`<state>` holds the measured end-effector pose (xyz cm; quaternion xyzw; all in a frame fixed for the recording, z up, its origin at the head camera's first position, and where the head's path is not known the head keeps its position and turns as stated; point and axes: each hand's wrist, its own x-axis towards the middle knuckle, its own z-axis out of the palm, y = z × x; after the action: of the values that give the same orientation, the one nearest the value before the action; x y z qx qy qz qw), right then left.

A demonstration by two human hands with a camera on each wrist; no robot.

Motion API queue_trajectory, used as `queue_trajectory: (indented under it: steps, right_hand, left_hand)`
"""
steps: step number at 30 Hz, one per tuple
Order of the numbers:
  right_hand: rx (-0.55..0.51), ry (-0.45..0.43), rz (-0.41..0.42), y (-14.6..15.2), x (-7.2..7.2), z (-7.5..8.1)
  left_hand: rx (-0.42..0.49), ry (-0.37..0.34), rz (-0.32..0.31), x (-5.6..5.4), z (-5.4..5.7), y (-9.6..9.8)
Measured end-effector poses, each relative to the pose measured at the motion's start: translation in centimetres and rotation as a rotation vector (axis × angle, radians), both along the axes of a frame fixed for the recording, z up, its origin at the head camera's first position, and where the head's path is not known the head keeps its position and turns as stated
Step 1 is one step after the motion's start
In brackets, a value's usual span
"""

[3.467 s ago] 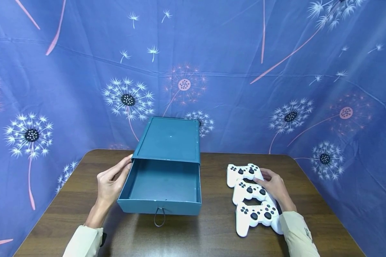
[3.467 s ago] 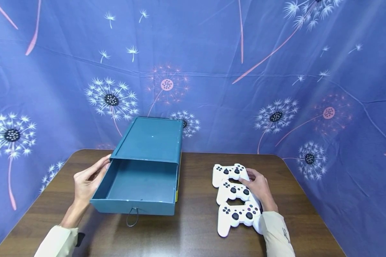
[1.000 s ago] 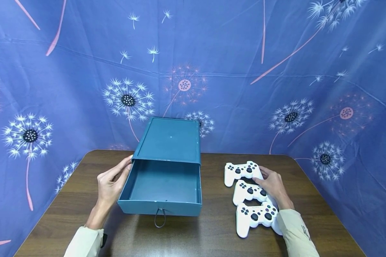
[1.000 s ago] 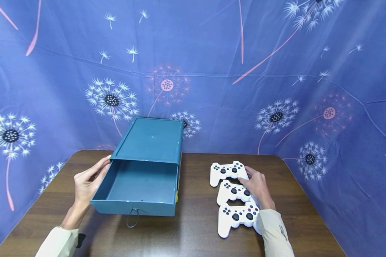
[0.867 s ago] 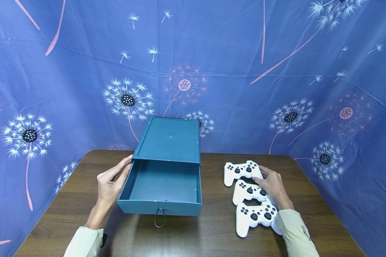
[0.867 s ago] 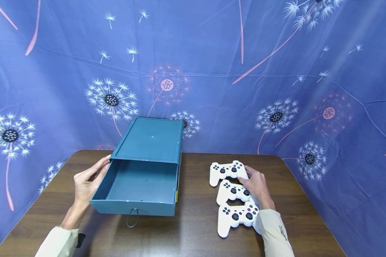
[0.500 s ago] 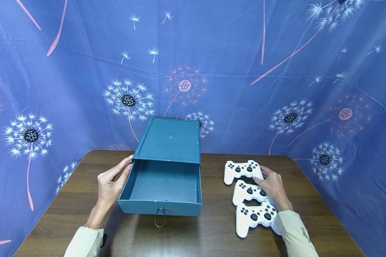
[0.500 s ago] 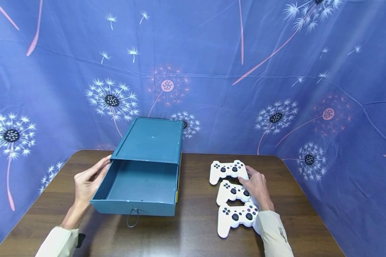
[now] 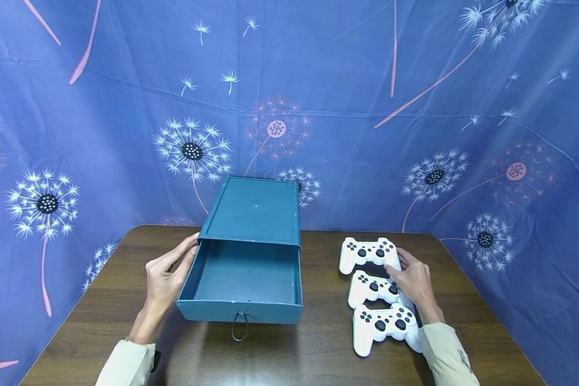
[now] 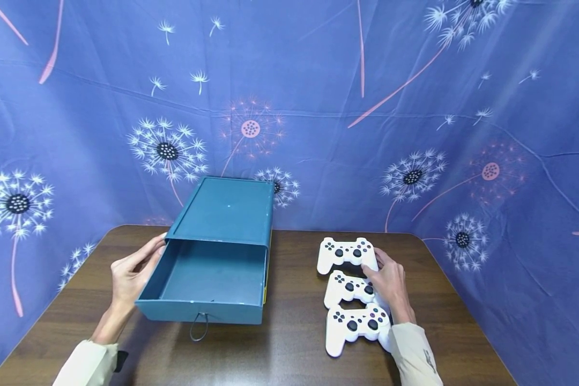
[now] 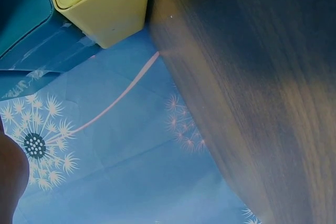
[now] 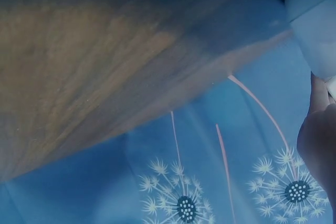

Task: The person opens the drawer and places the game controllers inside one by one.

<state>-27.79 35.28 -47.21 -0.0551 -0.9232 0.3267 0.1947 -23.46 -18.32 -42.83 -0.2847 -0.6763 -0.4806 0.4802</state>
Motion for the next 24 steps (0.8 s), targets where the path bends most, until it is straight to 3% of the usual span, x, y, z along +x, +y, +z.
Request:
queue_trajectory:
  steps: [15, 24]
  right_hand:
    - [-0.035, 0.12, 0.009, -0.6, 2.3, 1.1]
    - [-0.064, 0.144, -0.008, -2.0, 4.2, 2.2]
  left_hand:
    - [0.006, 0.002, -0.002, 0.1, 0.1, 0.1]
    - [0.004, -0.006, -0.006, 0.0, -0.1, -0.1]
